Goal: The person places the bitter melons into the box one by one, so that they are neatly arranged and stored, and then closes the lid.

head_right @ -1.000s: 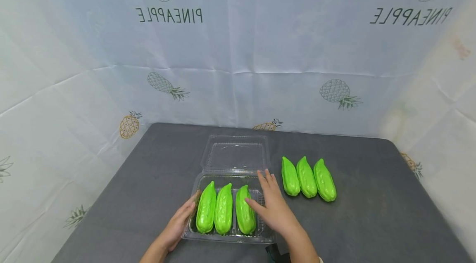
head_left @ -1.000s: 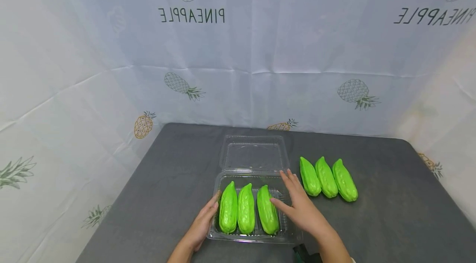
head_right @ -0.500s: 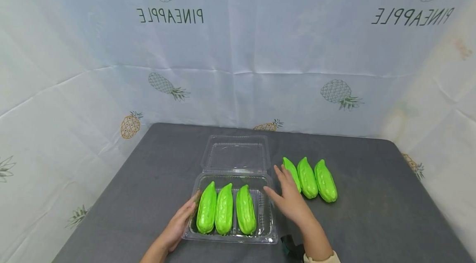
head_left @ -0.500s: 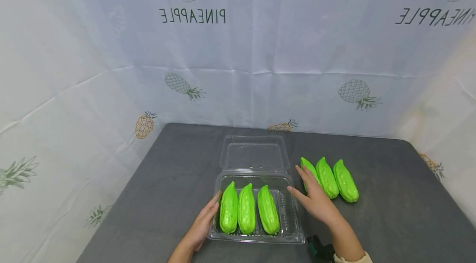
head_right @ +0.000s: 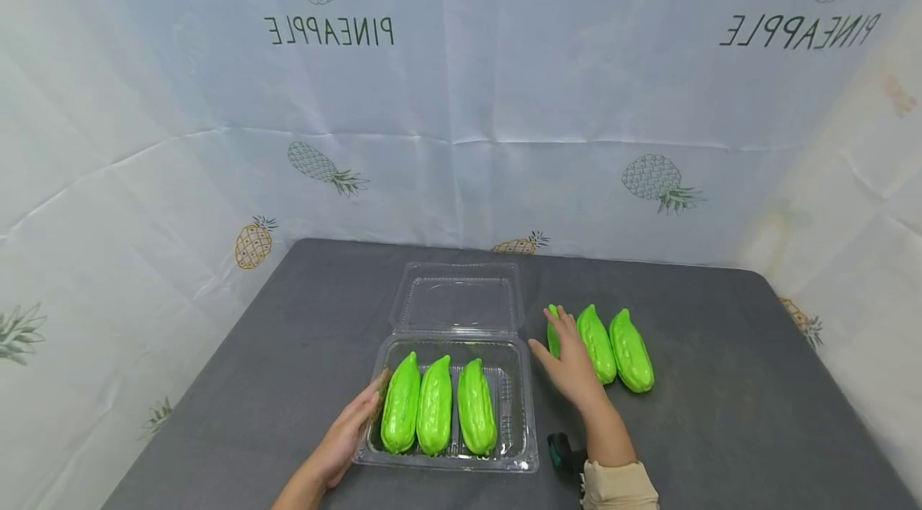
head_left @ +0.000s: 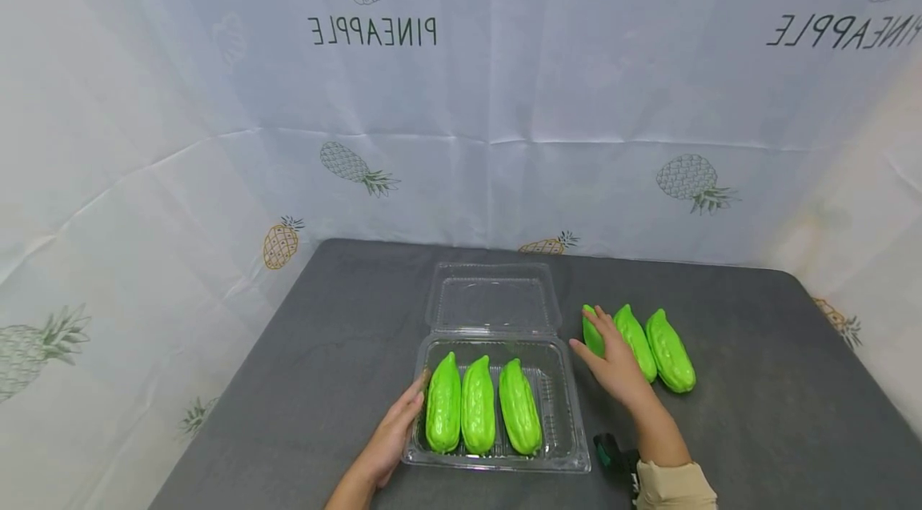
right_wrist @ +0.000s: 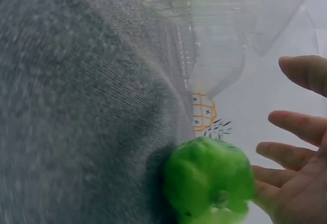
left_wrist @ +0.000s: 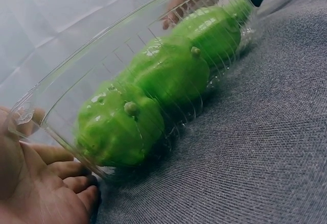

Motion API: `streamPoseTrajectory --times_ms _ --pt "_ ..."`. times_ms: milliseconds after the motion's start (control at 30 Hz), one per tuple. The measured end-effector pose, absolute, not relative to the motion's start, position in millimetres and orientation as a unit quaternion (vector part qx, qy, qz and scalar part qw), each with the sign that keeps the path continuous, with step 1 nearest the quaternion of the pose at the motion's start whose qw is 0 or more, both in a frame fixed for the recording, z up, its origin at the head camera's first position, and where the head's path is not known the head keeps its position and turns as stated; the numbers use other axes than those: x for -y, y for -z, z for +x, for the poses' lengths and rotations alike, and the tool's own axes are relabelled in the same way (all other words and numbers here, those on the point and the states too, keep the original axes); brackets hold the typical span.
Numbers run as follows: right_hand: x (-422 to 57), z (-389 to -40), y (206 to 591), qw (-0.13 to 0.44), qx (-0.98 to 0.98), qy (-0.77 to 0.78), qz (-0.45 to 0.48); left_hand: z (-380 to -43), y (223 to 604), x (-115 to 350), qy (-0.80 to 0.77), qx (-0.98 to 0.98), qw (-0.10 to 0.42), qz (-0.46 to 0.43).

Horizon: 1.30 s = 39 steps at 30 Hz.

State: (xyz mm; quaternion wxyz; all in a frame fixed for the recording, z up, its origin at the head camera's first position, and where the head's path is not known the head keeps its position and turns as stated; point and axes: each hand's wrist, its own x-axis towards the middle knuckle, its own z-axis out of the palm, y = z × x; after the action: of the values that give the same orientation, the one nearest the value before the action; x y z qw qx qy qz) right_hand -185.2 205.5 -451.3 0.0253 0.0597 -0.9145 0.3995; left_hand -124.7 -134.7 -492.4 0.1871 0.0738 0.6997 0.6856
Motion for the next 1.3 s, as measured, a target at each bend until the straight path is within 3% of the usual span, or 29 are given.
streamPoseTrajectory --times_ms 533,1300 --pt "-203 -204 473 0.085 0.935 -0.343 0.027 -124 492 134 -0.686 -0.699 0.188 0.070" --pt "-199 -199 480 0.079 0.939 -0.330 0.052 -125 492 134 -0.688 -0.696 0.191 0.075"
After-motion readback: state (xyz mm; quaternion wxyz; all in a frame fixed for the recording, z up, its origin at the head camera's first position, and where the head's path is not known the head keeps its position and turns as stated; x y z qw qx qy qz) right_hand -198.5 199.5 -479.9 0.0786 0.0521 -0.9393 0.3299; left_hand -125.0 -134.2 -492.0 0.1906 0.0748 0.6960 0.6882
